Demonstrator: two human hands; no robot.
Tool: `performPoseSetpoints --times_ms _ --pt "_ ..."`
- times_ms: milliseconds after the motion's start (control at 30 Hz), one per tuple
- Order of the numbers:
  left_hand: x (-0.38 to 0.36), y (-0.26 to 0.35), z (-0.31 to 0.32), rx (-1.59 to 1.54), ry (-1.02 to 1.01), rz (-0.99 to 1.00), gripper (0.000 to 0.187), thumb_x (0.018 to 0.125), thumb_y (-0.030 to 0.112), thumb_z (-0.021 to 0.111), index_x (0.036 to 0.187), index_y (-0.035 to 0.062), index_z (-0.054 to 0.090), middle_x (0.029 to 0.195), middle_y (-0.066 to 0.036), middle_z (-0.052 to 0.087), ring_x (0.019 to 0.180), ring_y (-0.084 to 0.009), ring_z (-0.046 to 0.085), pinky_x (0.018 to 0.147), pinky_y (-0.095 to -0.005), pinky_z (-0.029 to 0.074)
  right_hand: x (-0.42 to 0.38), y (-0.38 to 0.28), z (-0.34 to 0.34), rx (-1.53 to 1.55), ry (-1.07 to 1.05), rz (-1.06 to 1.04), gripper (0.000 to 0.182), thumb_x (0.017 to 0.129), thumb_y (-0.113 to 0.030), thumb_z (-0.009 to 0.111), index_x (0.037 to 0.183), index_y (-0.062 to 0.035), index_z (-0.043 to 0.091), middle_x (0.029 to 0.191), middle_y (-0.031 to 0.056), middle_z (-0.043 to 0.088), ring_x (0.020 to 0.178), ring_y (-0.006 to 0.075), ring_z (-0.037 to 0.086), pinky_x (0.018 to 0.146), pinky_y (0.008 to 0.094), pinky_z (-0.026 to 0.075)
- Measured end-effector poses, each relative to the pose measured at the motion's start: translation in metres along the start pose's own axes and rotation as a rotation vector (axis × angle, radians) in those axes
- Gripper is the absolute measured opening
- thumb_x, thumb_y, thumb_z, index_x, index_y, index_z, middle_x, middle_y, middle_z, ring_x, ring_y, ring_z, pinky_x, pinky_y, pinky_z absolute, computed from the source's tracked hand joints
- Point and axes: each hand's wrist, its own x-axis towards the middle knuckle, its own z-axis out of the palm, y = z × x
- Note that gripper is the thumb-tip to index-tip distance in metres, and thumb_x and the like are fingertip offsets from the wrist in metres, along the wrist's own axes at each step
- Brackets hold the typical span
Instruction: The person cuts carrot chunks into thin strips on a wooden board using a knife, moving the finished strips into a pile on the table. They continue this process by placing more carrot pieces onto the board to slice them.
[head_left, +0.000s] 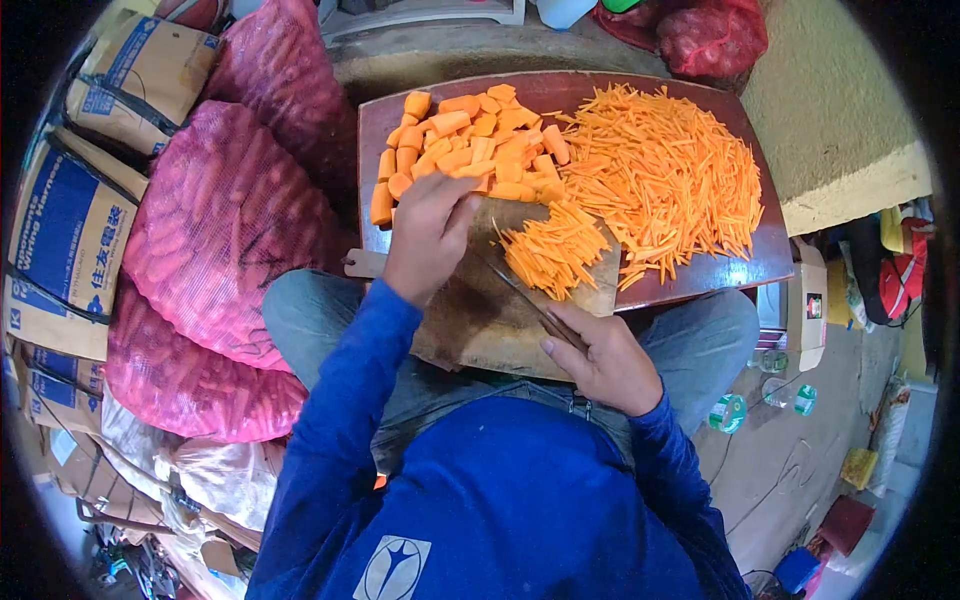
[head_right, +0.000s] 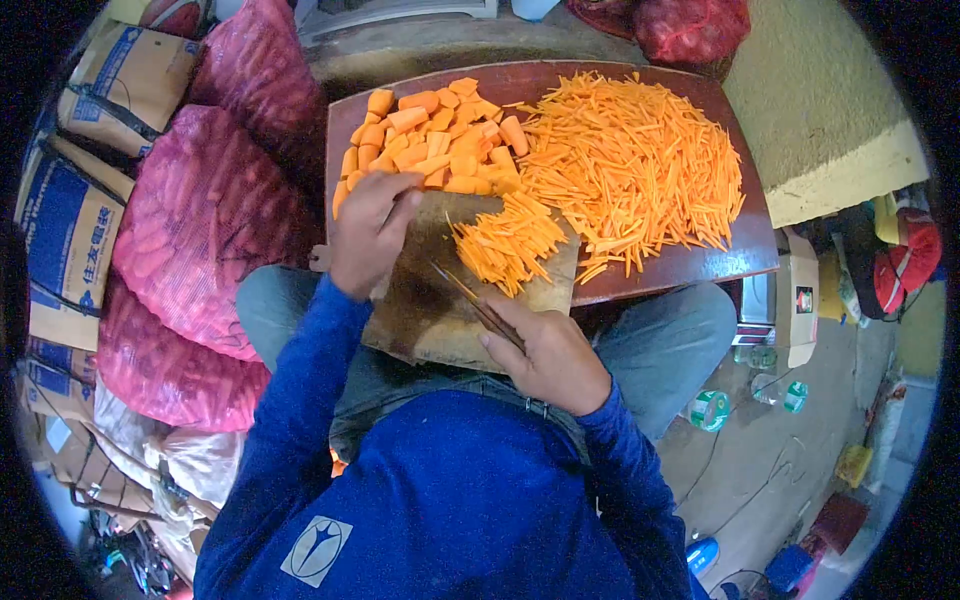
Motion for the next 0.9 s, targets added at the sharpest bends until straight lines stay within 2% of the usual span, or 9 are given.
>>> performPoseSetpoints --times_ms 133,233,367,567,633,667,767,833,900 --pt "0.055 -0.016 0.026 0.179 -0.063 0.155 0.029 0.091 0.014 0.081 0.118 0.0040 0.076 0.114 -0.017 0.072 0.110 -0.0371 0.066 0.095 -0.0473 0.052 -0.006 0.005 0.004 0.006 -0.013 0.045 0.035 0.102 -0.024 0.069 0.131 -0.0050 0.064 0.094 0.0281 0.073 0.089 0.0504 0.072 0.077 0.0557 0.057" --pt "0.084 -0.024 0.047 0.448 -0.261 0.146 0.041 0.088 0.028 0.082 0.124 0.0098 0.076 0.117 -0.015 0.070 0.122 -0.0363 0.060 0.100 -0.0542 0.045 -0.013 0.009 0.005 0.033 -0.010 0.029 0.032 0.103 -0.025 0.068 0.129 -0.0059 0.063 0.091 0.0278 0.073 0.087 0.0506 0.072 0.075 0.0572 0.057" --pt "0.092 -0.034 0.072 0.493 -0.230 0.206 0.039 0.087 0.025 0.081 0.123 0.0106 0.076 0.113 -0.014 0.072 0.118 -0.0369 0.063 0.096 -0.0534 0.044 -0.018 0.015 0.008 -0.025 0.033 0.029 0.031 0.104 -0.025 0.067 0.128 -0.0070 0.062 0.091 0.0276 0.073 0.086 0.0507 0.072 0.075 0.0584 0.056" --pt "0.085 -0.035 0.071 0.545 -0.261 0.139 0.024 0.084 0.013 0.074 0.107 0.0100 0.080 0.103 -0.014 0.075 0.109 -0.0347 0.067 0.095 -0.0509 0.042 -0.018 0.016 0.008 -0.009 0.034 -0.012 0.030 0.104 -0.025 0.066 0.127 -0.0066 0.061 0.087 0.0272 0.073 0.083 0.0508 0.072 0.073 0.0599 0.055" --pt "0.083 -0.040 0.070 0.451 -0.181 0.156 0.014 0.085 0.008 0.075 0.098 0.0064 0.079 0.100 -0.015 0.075 0.101 -0.0311 0.071 0.090 -0.0478 0.048 -0.017 0.014 0.005 -0.017 -0.033 0.073 0.043 0.099 -0.020 0.073 0.137 -0.0012 0.065 0.099 0.0279 0.074 0.090 0.0476 0.074 0.078 0.0506 0.059" --pt "0.081 -0.044 0.067 0.452 -0.179 0.158 0.014 0.085 0.008 0.075 0.098 0.0064 0.079 0.100 -0.015 0.075 0.101 -0.0311 0.071 0.090 -0.0478 0.048 -0.017 0.014 0.006 -0.018 -0.030 0.072 0.043 0.099 -0.020 0.073 0.137 -0.0012 0.065 0.099 0.0279 0.074 0.090 0.0476 0.074 0.078 0.0506 0.059" --pt "0.075 -0.044 0.054 0.110 -0.125 0.024 0.010 0.086 0.001 0.076 0.096 0.0021 0.078 0.094 -0.015 0.076 0.088 -0.0292 0.073 0.079 -0.0419 0.054 -0.019 0.016 0.007 -0.001 0.037 -0.021 0.030 0.104 -0.025 0.066 0.127 -0.0062 0.061 0.088 0.0271 0.073 0.084 0.0506 0.072 0.073 0.0594 0.055" --pt "0.061 -0.026 0.035 -0.117 -0.123 -0.185 0.011 0.083 0.003 0.077 0.094 0.0004 0.076 0.087 -0.015 0.075 0.091 -0.0351 0.071 0.084 -0.0462 0.053 -0.022 0.015 0.003 -0.008 0.020 0.030 0.041 0.099 -0.019 0.072 0.136 0.0001 0.065 0.099 0.0279 0.074 0.089 0.0476 0.074 0.077 0.0496 0.059" --pt "0.032 -0.021 0.024 -0.191 -0.123 -0.272 0.010 0.084 0.003 0.077 0.094 0.0003 0.076 0.086 -0.015 0.074 0.090 -0.0355 0.071 0.084 -0.0458 0.054 -0.024 0.017 0.001 0.012 0.020 0.056 0.042 0.099 -0.018 0.072 0.136 0.0005 0.065 0.098 0.0279 0.074 0.088 0.0473 0.074 0.076 0.0489 0.058"
